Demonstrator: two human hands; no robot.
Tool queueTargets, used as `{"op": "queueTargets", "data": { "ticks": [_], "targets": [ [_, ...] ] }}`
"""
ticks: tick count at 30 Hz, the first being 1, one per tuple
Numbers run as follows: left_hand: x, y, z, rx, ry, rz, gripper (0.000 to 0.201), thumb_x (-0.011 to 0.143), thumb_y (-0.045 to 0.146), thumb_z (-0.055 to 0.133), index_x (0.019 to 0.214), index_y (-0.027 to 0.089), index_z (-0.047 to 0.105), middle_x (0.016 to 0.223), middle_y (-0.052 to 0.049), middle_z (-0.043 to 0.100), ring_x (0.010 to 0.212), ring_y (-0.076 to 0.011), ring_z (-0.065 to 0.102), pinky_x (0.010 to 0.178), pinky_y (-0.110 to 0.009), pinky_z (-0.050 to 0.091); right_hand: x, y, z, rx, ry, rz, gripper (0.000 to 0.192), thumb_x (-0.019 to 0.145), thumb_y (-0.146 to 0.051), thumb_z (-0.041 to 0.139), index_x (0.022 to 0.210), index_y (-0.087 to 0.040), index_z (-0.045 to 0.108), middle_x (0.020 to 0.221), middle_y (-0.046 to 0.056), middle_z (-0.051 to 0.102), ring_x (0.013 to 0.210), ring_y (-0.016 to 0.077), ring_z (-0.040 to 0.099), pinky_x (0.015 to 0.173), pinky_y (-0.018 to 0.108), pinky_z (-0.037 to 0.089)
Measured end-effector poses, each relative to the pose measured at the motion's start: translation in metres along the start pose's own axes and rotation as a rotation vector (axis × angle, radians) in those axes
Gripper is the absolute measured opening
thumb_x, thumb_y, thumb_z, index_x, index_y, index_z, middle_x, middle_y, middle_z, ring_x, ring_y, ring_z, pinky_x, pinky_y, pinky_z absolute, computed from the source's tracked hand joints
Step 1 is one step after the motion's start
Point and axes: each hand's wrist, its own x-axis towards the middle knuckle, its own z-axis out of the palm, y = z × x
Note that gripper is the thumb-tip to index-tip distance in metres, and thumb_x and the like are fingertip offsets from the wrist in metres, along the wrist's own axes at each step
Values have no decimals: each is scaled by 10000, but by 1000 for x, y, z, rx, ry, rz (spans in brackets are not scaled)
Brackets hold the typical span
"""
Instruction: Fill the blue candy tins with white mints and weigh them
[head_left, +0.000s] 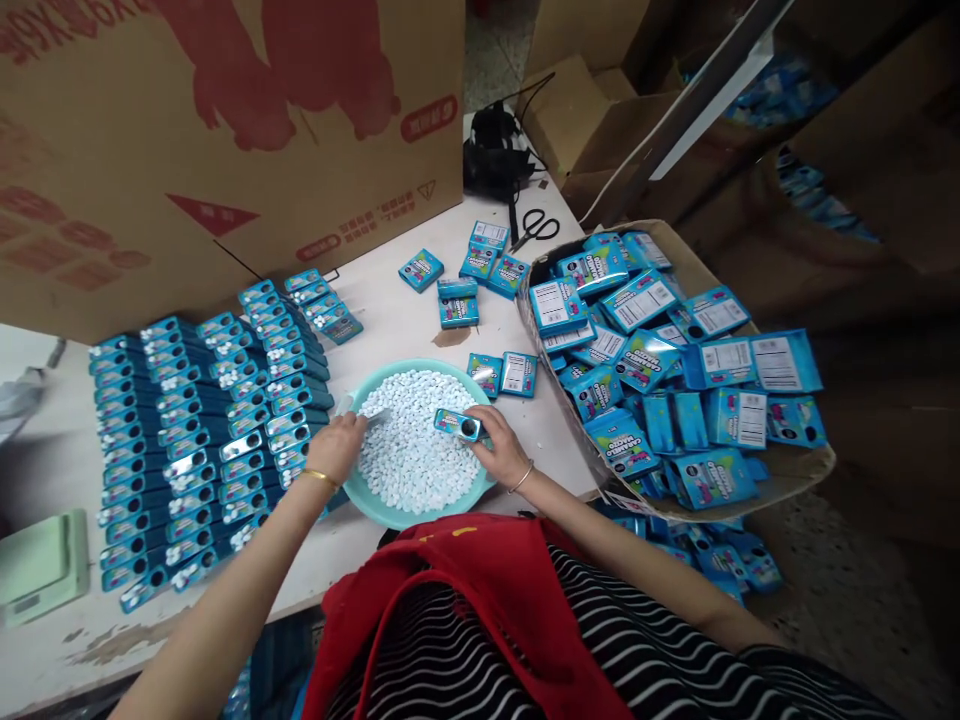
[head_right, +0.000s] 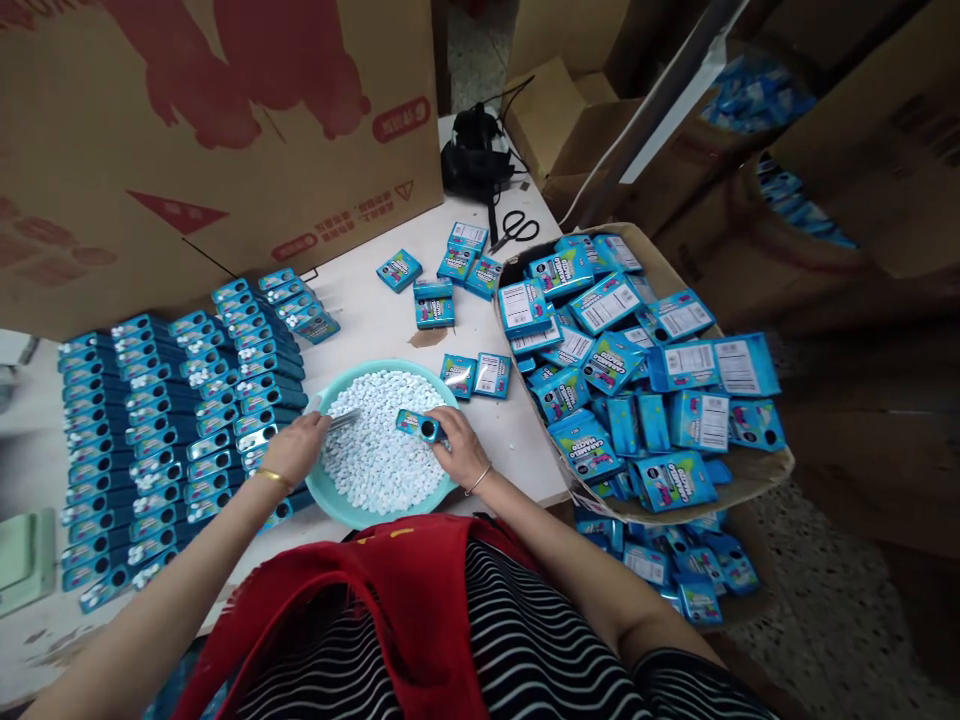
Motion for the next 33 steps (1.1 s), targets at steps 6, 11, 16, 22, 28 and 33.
{"op": "queueTargets", "data": {
  "ticks": [6,11,16,22,28,33],
  "targets": [
    [36,37,78,-221,-78,117,319,847,69,393,1108,161,553,1149,-123,590,1063,-227,568,917,-363,466,7,-6,-12,38,104,76,314,833,-275,617,1134,-236,537,1086,81,582,1038,235,568,918,403,477],
    [37,63,96,-426,-59,193,420,793,62,447,1197,157,516,1188,-100,597,1069,-192,575,969,-316,443,10,-4,-13,117,156,198,337,802,-305,664,1106,-222,545,1039,63,610,980,218,592,889,378,486],
    [7,50,75,-578,1,255,334,865,222,473,1192,163,508,1093,-84,633,947,-184,604,869,-319,486,12,-3,-13,112,178,196,342,796,-318,671,1099,-222,547,1034,62,616,973,221,593,883,384,489],
    [-35,30,12,-650,129,363,278,924,327,436,1150,181,504,1040,-75,619,944,-176,584,844,-307,468,10,-5,-7,-21,75,8,337,811,-185,584,1143,-223,546,1087,92,582,1042,244,562,920,421,481],
    [-47,51,-47,-275,-12,294,220,902,203,440,1100,146,517,1035,-102,607,958,-221,593,831,-352,477,3,-8,8,-140,-36,-155,529,715,-40,460,1211,-212,518,1102,102,575,1064,258,527,945,460,472],
    [-56,94,-85,99,-141,187,280,896,71,324,1047,121,554,984,-124,593,842,-238,637,677,-355,506,1,-11,13,-214,-62,-206,532,691,-28,447,1193,-186,528,1082,115,582,1041,267,523,927,464,479]
  ]
}}
